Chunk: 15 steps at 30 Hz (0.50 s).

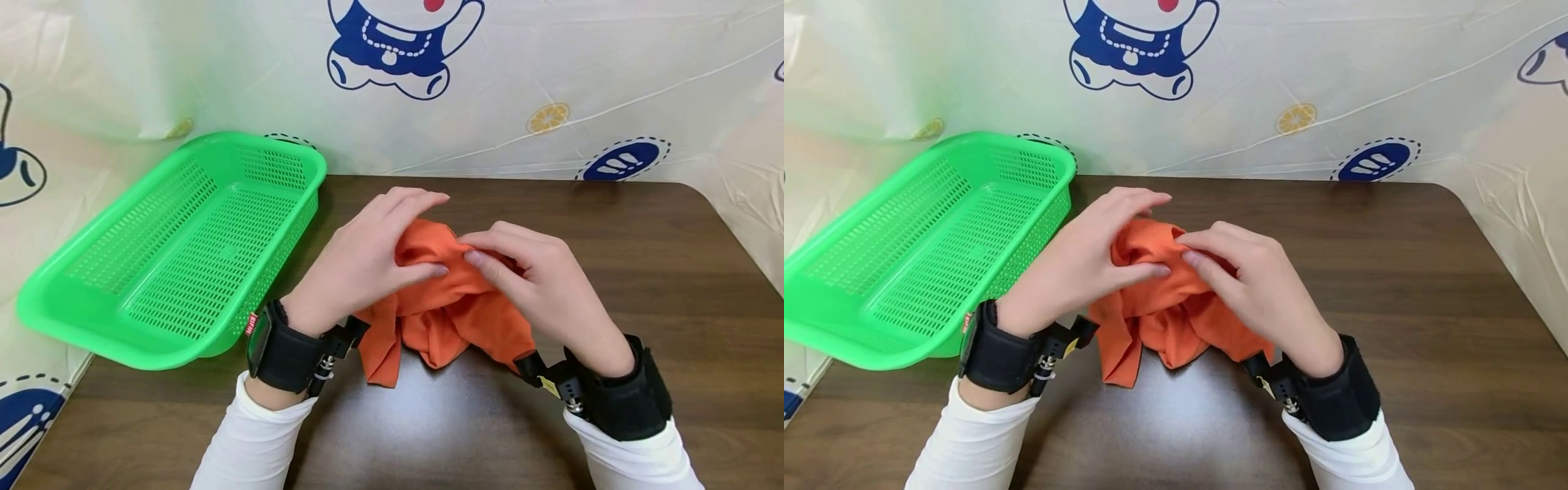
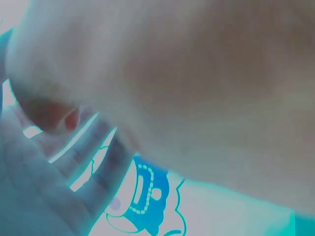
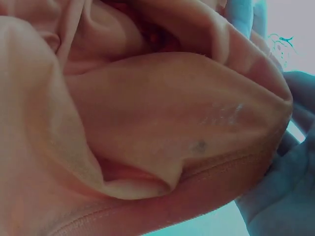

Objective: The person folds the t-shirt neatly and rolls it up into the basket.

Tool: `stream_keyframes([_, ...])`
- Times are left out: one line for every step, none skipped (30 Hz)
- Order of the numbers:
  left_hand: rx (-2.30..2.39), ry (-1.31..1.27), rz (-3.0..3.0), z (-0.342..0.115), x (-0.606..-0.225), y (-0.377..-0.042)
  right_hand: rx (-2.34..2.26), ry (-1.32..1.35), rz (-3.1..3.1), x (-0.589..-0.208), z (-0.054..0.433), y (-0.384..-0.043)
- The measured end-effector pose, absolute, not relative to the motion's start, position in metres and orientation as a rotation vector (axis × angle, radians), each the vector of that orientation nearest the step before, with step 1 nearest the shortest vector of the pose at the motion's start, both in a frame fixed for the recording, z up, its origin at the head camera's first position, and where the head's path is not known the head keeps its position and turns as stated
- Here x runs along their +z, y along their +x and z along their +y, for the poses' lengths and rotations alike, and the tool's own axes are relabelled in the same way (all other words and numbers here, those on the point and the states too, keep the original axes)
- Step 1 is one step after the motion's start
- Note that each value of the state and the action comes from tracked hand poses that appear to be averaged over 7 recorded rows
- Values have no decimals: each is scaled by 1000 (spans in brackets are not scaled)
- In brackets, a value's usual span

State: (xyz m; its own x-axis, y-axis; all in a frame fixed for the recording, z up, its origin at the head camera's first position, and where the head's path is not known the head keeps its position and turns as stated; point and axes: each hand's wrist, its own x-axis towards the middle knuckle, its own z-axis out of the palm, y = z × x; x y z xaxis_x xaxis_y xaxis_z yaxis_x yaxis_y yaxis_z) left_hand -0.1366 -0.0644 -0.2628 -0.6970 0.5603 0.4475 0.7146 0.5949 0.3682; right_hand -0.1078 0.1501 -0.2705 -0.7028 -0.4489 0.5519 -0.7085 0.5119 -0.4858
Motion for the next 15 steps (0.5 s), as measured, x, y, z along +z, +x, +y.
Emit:
stream_keyframes([-782,-1012,-2568,-66,-262,-137,1010,953,-2395,-271,151,-108])
stream_keyframes([-795,-974,-2597,-68,-262,-137,1006,945,-2394,-270,151,-108])
stream_keyframes([-806,-938,-2621,-70,-261,-137,1003,941,-2397,-271,151,-108])
stream_keyframes([-814,-902,-2642,-71,-261,-137,1002,938,-2400,-271,151,-108])
stream_keyframes([-824,-870,-2658,-72,-261,-137,1003,936,-2399,-271,152,-108])
stream_keyframes([-826,-841,-2671,-73,-261,-137,1006,935,-2393,-271,151,-108])
stream_keyframes([-827,-820,-2684,-74,-260,-137,1011,932,-2388,-271,151,-108])
stream_keyframes([-821,-810,-2695,-75,-260,-137,1011,924,-2386,-271,151,-109])
stream_keyframes([-815,-816,-2698,-75,-260,-138,1012,916,-2386,-271,151,-109])
stream_keyframes([-810,-829,-2700,-75,-260,-138,1015,907,-2392,-271,151,-109])
stream_keyframes([-810,-848,-2699,-74,-260,-138,1017,898,-2400,-271,151,-109])
stream_keyframes([-811,-872,-2696,-73,-260,-138,1020,891,-2412,-271,150,-109])
stream_keyframes([-820,-904,-2686,-72,-260,-138,1021,883,-2428,-272,150,-109])
stream_keyframes([-828,-935,-2670,-70,-260,-138,1020,880,-2446,-272,150,-110])
stream_keyframes([-842,-963,-2651,-68,-260,-137,1021,883,-2465,-273,150,-111])
